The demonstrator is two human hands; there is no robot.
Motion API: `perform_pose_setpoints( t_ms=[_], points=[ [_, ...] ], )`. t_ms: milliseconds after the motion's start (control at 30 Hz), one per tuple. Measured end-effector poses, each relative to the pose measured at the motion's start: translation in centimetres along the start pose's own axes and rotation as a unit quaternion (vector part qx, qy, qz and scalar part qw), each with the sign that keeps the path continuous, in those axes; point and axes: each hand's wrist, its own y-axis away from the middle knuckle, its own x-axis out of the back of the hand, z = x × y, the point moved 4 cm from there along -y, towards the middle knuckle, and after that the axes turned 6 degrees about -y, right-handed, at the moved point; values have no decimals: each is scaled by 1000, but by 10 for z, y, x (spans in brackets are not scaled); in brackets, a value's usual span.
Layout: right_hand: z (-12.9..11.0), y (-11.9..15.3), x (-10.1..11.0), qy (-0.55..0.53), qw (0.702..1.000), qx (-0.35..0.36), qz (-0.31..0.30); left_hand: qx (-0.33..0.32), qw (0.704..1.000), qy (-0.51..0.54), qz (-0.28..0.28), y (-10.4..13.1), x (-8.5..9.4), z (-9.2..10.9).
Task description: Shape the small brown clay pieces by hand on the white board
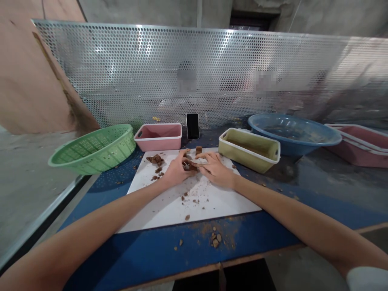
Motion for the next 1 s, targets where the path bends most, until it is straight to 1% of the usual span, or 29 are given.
perform_pose_setpoints(
  t_ms=[100, 167, 233, 300, 367, 433, 500, 567, 667, 800, 867, 1000],
  points=[
    [-4, 0, -1, -8, 999, 31, -20, 5, 1000, 2, -6, 0, -1, 0],
    [-3, 0, -1, 0, 1000, 19, -18, 7, 1000, 4, -1, 0, -1, 0],
    [-1, 0, 1, 9, 1000, -1, -1, 7, 1000, 9, 4, 0, -1, -2],
    [-2, -1, 1, 4, 1000, 11, -1, 5, 1000, 11, 0, -1, -1, -3],
    [-4, -1, 1, -3, 999, 27, -21, 2, 1000, 9, -4, -1, -1, -5],
    [-4, -1, 1, -2, 999, 13, -29, 2, 1000, 6, -3, -1, -1, -5],
    [-4, -1, 2, 3, 1000, -7, -15, 3, 1000, 10, 0, -1, -1, -5],
    [-6, -1, 3, -1, 1000, 8, -10, 4, 1000, 13, -3, -1, -1, -4],
    [-8, -1, 1, -7, 999, 38, -25, 0, 1000, 15, -9, -1, -1, -4],
    [-3, 0, 3, 5, 1000, 12, 7, -1, 1000, 18, -8, 0, -1, -3],
    [-2, 1, 4, 5, 999, 27, 20, 4, 1000, 24, -13, 0, -1, -2],
    [-1, 3, 6, 15, 998, 50, 25, 6, 1000, 9, -9, 0, 0, 0]
  ],
)
